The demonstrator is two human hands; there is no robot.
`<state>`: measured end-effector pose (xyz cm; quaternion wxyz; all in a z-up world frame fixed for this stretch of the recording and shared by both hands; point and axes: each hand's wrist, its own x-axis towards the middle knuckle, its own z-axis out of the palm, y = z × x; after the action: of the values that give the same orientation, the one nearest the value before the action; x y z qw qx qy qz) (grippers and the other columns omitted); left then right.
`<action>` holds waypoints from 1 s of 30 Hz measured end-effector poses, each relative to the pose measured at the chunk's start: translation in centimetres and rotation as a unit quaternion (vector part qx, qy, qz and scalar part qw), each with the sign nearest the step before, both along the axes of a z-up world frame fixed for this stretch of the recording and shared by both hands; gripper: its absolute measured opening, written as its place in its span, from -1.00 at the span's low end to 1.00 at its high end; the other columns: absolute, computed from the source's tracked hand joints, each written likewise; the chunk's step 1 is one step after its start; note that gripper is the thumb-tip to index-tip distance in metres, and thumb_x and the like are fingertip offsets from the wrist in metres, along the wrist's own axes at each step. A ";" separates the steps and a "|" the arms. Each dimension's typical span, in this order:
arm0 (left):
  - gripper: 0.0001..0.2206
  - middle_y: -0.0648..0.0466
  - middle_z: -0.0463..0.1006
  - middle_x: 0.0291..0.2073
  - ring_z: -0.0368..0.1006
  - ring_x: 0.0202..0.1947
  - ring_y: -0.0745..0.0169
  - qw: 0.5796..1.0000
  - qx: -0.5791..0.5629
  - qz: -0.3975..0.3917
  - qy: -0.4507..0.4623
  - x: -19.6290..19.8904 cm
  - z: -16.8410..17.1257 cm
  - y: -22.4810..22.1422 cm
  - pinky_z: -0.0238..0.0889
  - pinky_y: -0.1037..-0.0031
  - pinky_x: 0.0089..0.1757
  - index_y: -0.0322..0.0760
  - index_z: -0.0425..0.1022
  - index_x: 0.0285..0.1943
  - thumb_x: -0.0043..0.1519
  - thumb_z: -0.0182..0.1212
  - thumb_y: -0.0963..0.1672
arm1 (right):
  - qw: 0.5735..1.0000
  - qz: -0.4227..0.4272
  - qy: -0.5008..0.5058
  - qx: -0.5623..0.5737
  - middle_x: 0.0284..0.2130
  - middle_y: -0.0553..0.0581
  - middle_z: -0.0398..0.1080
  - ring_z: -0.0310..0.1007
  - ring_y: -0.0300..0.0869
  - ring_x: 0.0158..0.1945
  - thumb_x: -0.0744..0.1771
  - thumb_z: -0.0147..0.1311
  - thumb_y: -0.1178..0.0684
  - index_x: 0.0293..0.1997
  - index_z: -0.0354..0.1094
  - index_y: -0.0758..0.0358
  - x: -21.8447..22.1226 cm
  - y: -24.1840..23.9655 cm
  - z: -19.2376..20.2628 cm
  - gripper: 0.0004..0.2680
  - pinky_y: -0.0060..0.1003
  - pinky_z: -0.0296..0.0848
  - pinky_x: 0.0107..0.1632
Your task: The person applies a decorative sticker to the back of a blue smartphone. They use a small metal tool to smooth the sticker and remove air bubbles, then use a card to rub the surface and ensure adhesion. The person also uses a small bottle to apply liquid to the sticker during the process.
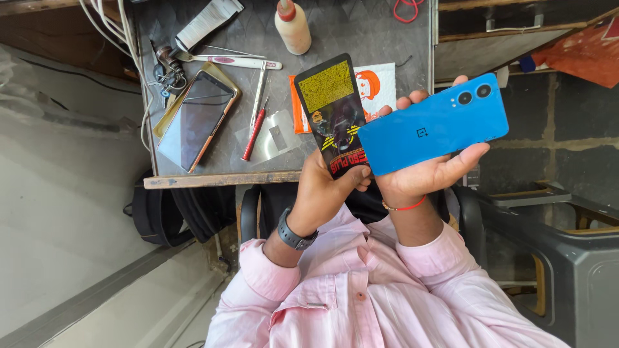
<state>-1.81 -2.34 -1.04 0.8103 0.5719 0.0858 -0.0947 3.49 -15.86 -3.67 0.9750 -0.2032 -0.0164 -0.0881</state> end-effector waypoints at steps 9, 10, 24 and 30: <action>-0.87 0.07 0.62 -0.32 0.54 -0.41 0.43 0.999 0.017 -0.031 0.028 0.1 -0.4 -0.3 0.50 0.56 -0.34 -0.44 0.49 -0.07 0.24 0.30 -0.30 | 0.999 0.015 -0.037 0.016 0.06 0.24 0.37 0.39 -0.02 0.02 0.33 -0.24 -0.59 0.58 -0.19 -0.05 -0.1 -0.3 -0.6 -0.31 0.04 0.45 0.08; -0.88 0.06 0.63 -0.32 0.55 -0.41 0.43 0.999 0.018 -0.033 0.029 0.1 -0.5 -0.3 0.50 0.56 -0.33 -0.45 0.51 -0.08 0.24 0.30 -0.30 | 0.999 0.014 -0.042 0.017 0.06 0.25 0.37 0.39 -0.02 0.02 0.33 -0.25 -0.59 0.59 -0.20 -0.04 -0.1 -0.3 -0.7 -0.31 0.03 0.45 0.07; -0.88 0.08 0.63 -0.32 0.55 -0.39 0.43 0.999 0.001 0.003 0.033 -0.8 -1.1 -1.3 0.51 0.55 -0.32 -0.43 0.50 -0.06 0.26 0.29 -0.28 | 0.998 -0.034 -0.056 -0.017 0.07 0.22 0.37 0.43 -0.04 0.10 0.34 -0.25 -0.60 0.59 -0.21 -0.02 0.2 0.2 -1.2 -0.30 -0.04 0.45 0.13; -0.72 0.08 0.62 -0.25 0.52 -0.35 0.44 0.999 -0.006 0.031 0.008 -0.3 0.0 -0.2 0.47 0.56 -0.30 -0.41 0.48 0.05 0.17 0.38 -0.30 | 0.990 -0.046 -0.047 -0.128 0.18 0.20 0.30 0.37 -0.02 0.16 0.37 -0.20 -0.56 0.59 -0.28 -0.11 -1.2 0.3 -1.0 -0.34 0.05 0.43 0.23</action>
<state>-2.14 -2.51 -1.03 0.8153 0.5636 0.1097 -0.0748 2.28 -15.52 -4.71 0.9339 -0.3229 -0.0644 -0.1391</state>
